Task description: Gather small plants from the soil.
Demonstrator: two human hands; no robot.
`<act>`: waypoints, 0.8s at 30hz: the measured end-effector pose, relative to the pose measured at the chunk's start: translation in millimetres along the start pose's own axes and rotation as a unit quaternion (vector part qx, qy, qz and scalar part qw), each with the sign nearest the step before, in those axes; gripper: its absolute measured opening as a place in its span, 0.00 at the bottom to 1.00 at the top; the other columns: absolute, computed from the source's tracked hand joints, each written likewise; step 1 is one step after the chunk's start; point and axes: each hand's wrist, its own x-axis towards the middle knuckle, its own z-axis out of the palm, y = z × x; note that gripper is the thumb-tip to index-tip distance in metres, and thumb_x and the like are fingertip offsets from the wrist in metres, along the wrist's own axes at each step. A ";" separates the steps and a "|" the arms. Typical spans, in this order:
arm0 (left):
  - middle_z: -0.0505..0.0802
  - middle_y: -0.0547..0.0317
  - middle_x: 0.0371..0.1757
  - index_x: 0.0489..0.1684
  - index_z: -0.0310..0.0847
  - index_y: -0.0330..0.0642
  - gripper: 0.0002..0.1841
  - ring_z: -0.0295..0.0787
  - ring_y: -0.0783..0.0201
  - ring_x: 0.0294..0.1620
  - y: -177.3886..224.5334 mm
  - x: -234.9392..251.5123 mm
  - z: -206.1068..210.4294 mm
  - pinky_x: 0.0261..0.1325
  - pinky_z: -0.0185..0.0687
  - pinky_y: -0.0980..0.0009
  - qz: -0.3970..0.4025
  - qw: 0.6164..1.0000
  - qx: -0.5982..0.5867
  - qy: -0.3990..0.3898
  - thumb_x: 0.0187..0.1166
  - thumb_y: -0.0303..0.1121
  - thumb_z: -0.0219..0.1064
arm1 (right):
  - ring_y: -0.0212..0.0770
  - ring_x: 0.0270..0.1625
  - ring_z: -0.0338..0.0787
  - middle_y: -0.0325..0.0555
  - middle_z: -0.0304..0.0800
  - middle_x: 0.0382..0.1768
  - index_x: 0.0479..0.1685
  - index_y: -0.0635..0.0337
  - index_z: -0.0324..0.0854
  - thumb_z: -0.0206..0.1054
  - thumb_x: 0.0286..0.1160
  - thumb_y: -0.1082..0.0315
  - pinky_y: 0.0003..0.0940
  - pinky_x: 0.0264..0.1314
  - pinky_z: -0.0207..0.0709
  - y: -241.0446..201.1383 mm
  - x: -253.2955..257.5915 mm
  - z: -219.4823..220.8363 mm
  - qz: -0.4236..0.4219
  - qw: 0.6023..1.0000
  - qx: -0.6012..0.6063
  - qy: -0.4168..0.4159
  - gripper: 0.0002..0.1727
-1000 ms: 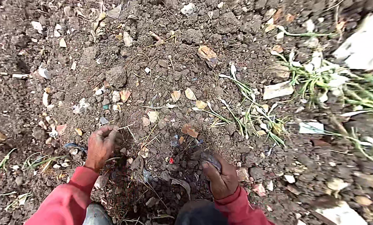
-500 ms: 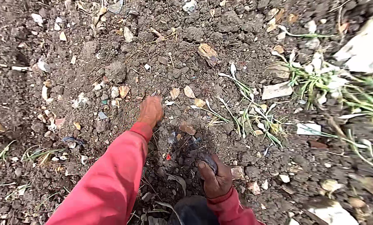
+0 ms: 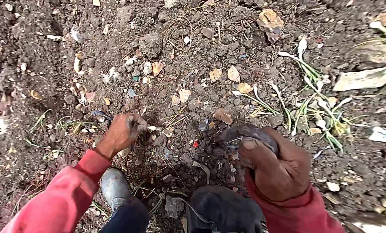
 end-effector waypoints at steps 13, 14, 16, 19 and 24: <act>0.95 0.46 0.49 0.45 0.94 0.42 0.09 0.92 0.43 0.58 -1.8 3.3 63.1 0.60 0.85 0.40 -0.033 0.992 0.121 0.011 0.81 0.34 0.68 | 0.31 0.16 0.75 0.34 0.74 0.16 0.40 0.58 0.82 0.60 0.83 0.43 0.35 0.19 0.74 70.4 -9.0 164.9 0.062 0.991 0.101 -0.057 0.24; 0.94 0.45 0.50 0.45 0.94 0.41 0.09 0.91 0.41 0.59 1.1 -0.1 76.3 0.60 0.85 0.40 -0.024 0.990 0.137 -0.008 0.80 0.32 0.68 | 0.30 0.15 0.74 0.32 0.73 0.16 0.40 0.56 0.81 0.60 0.83 0.42 0.33 0.18 0.73 69.0 -28.3 155.6 0.070 0.989 0.121 -0.045 0.24; 0.93 0.43 0.52 0.43 0.92 0.37 0.07 0.86 0.39 0.64 7.5 6.1 107.3 0.66 0.80 0.40 0.003 0.979 0.192 -0.074 0.77 0.28 0.68 | 0.29 0.15 0.73 0.30 0.73 0.15 0.40 0.53 0.82 0.61 0.82 0.42 0.32 0.17 0.72 52.7 -37.5 136.3 0.063 0.989 0.131 -0.017 0.22; 0.93 0.46 0.57 0.54 0.91 0.42 0.11 0.84 0.40 0.68 1.2 2.1 130.5 0.75 0.71 0.38 0.025 0.966 0.238 -0.098 0.78 0.29 0.68 | 0.27 0.16 0.73 0.28 0.72 0.16 0.38 0.48 0.80 0.61 0.84 0.45 0.29 0.17 0.71 4.1 -39.5 91.5 -0.001 0.993 0.118 -0.025 0.18; 0.97 0.44 0.40 0.71 0.86 0.46 0.19 0.93 0.40 0.41 -20.6 -31.4 85.4 0.53 0.81 0.40 0.147 0.976 0.122 0.108 0.86 0.29 0.58 | 0.29 0.13 0.71 0.28 0.72 0.14 0.25 0.42 0.75 0.67 0.76 0.56 0.28 0.14 0.70 -56.1 -11.9 10.5 -0.026 0.973 0.231 -0.001 0.11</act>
